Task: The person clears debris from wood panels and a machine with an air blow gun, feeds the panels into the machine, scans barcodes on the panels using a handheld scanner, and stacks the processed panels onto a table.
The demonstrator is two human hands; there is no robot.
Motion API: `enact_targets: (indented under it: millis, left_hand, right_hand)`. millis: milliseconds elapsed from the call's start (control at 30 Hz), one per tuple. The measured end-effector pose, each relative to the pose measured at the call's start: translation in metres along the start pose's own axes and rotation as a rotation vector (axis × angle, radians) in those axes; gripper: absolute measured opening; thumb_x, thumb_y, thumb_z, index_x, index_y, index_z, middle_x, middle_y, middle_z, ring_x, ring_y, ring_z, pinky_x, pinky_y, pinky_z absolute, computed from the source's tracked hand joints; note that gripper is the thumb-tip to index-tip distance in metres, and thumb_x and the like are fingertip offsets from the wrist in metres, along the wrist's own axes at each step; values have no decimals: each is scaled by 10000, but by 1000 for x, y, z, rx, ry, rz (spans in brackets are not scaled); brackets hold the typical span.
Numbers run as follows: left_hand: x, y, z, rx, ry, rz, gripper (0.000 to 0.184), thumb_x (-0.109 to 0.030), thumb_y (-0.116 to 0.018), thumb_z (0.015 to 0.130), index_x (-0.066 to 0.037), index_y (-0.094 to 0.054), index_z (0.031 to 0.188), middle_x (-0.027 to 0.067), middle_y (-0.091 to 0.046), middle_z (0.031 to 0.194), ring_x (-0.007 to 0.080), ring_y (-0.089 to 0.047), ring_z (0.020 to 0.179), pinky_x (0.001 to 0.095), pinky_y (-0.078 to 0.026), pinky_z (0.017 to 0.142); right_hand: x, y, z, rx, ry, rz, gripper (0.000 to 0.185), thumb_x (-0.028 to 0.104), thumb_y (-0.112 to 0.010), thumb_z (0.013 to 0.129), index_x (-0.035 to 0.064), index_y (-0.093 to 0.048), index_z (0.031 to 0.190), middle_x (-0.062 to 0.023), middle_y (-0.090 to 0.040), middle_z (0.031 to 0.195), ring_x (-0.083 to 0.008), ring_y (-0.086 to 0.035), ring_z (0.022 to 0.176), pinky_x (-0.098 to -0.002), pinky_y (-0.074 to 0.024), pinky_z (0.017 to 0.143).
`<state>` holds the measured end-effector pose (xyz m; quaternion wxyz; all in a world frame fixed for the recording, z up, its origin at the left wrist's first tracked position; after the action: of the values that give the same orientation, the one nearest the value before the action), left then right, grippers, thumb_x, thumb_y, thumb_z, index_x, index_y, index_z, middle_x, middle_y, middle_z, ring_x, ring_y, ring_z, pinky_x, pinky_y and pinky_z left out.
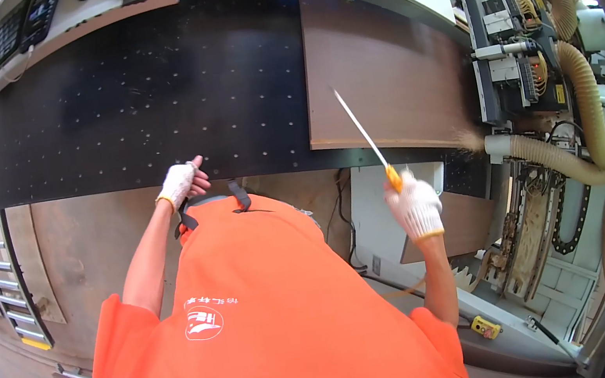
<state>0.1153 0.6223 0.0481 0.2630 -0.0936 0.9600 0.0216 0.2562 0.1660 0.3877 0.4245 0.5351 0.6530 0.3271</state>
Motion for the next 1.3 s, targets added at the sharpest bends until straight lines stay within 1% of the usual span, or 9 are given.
enact_targets:
  millis: [100, 200, 333, 400, 533, 600, 733, 900, 1300]
  left_hand:
    - [-22, 8, -29, 157, -43, 140, 610, -599, -612, 1079, -12, -779, 1094, 81, -818, 939, 157, -721, 679, 310, -555, 677]
    - [-34, 45, -42, 191, -137, 200, 582, -582, -654, 1063, -16, -778, 1121, 87, -819, 957, 163, -717, 699, 312, -548, 691]
    - [-10, 116, -29, 163, -144, 151, 588, -577, -658, 1061, -3, -785, 1066, 98, -818, 901, 168, -716, 652, 309, -546, 639]
    - [-1, 161, -26, -1, -169, 190, 568, -541, -660, 1074, -1, -792, 955, 104, -787, 772, 174, -685, 544, 314, -545, 555]
    - [15, 213, -23, -101, -147, 57, 621, -567, -610, 1086, -4, -766, 877, 107, -771, 707, 180, -666, 483, 307, -503, 508]
    - [20, 213, -17, -66, -143, 90, 627, -587, -613, 1079, -4, -772, 913, 105, -775, 714, 180, -674, 491, 300, -506, 512]
    - [22, 212, -14, -93, -157, 116, 622, -594, -628, 1073, -14, -773, 901, 93, -781, 716, 169, -690, 506, 294, -508, 514]
    - [32, 209, -7, -58, -170, 154, 617, -589, -636, 1079, -19, -768, 881, 81, -771, 699, 162, -689, 507, 298, -474, 497]
    - [33, 208, -1, -32, -173, 96, 616, -587, -649, 1074, -24, -768, 854, 85, -754, 685, 176, -685, 500, 292, -477, 488]
  right_hand:
    - [57, 18, 23, -90, 41, -57, 441, 447, -689, 1024, 38, -690, 1188, -246, -784, 923, -440, -779, 901, -535, -617, 818]
    - [104, 61, 20, -154, -20, -86, 459, 434, -724, 1012, 24, -682, 1215, -228, -796, 982, -418, -787, 952, -513, -621, 867]
    - [141, 102, 6, -228, -84, -111, 468, 437, -732, 999, 24, -683, 1213, -258, -791, 1006, -445, -783, 978, -526, -615, 891]
    - [155, 113, -5, -215, -102, -108, 451, 448, -721, 996, 43, -706, 1192, -261, -791, 1018, -450, -776, 978, -524, -609, 890]
    - [189, 123, -59, -51, -20, 95, 377, 401, -722, 960, 61, -757, 1120, -242, -791, 1025, -440, -762, 986, -528, -592, 867]
    - [213, 103, -91, 270, 112, -52, 384, 398, -717, 954, 59, -771, 1127, -230, -794, 1008, -438, -765, 968, -523, -593, 859]
    - [181, 63, -106, 237, -81, -357, 388, 383, -665, 995, 27, -798, 1074, -218, -803, 974, -422, -784, 921, -498, -623, 836]
    - [101, 32, -89, 164, -324, -408, 384, 355, -631, 1010, 39, -828, 1102, -224, -816, 1043, -393, -803, 992, -487, -646, 865]
    - [-41, -26, -30, 95, -530, -239, 439, 365, -636, 965, 23, -818, 1171, -255, -791, 1193, -428, -770, 1115, -494, -613, 962]
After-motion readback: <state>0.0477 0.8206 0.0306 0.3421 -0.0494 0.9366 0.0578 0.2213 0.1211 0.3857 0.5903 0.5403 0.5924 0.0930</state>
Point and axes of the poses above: each hand's wrist, its own z-axis towards the middle knuckle, its own y-axis out of the back of the hand, x = y × z, the point moved 7 cm from there along z, towards the middle knuckle
